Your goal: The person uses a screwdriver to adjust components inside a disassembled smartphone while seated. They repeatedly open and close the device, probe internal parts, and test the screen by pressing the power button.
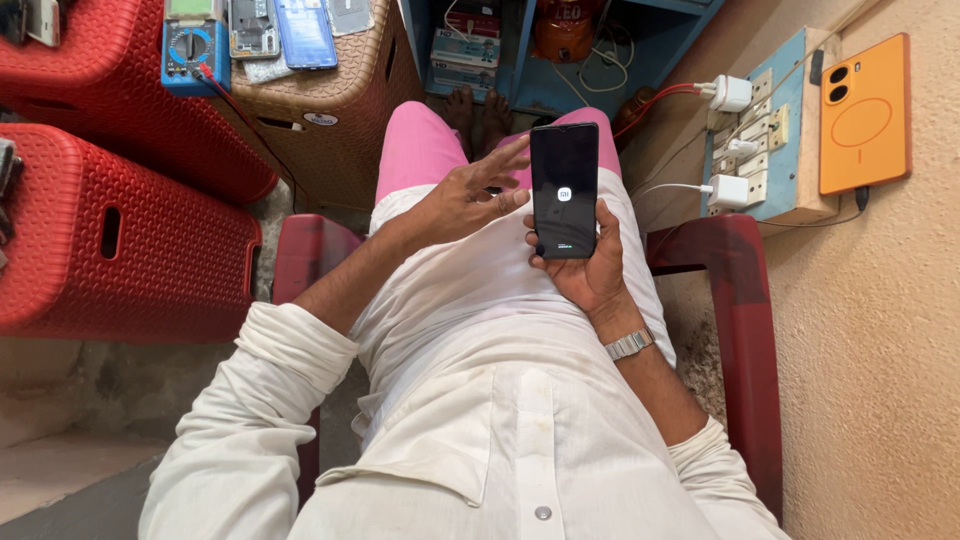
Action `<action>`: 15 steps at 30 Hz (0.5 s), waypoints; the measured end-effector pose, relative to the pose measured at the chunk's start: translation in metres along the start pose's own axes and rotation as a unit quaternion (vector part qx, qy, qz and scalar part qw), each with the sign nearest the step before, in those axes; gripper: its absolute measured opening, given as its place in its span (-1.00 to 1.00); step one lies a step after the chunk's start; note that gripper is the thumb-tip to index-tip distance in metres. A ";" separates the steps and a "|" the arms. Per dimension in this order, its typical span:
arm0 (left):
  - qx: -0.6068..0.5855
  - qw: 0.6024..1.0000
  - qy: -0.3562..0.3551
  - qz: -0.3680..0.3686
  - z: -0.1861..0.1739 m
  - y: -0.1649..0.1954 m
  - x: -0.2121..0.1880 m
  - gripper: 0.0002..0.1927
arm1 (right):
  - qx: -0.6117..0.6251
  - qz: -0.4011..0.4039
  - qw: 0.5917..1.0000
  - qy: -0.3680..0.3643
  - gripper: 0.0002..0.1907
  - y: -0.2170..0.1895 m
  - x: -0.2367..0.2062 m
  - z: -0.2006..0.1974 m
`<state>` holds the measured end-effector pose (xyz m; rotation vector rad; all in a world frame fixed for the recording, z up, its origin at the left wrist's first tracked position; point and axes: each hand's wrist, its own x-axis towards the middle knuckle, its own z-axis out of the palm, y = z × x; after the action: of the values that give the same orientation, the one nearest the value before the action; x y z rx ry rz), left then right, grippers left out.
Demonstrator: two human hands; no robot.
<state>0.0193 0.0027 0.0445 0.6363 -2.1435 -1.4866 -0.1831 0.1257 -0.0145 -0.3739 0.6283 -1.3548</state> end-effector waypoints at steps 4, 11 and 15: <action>-0.003 1.000 -0.003 -0.005 -0.001 0.001 0.001 -0.13 | 0.003 0.000 1.000 -0.003 -0.25 -0.001 0.000 0.001; -0.013 1.000 -0.003 0.001 -0.001 0.003 0.000 -0.13 | 0.004 0.001 1.000 -0.002 -0.25 -0.003 0.000 0.003; -0.015 1.000 -0.001 0.000 -0.001 0.003 0.000 -0.12 | 0.005 0.003 1.000 -0.003 -0.25 -0.002 0.000 0.004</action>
<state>0.0193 0.0028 0.0475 0.6238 -2.1198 -1.5170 -0.1829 0.1249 -0.0103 -0.3673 0.6168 -1.3507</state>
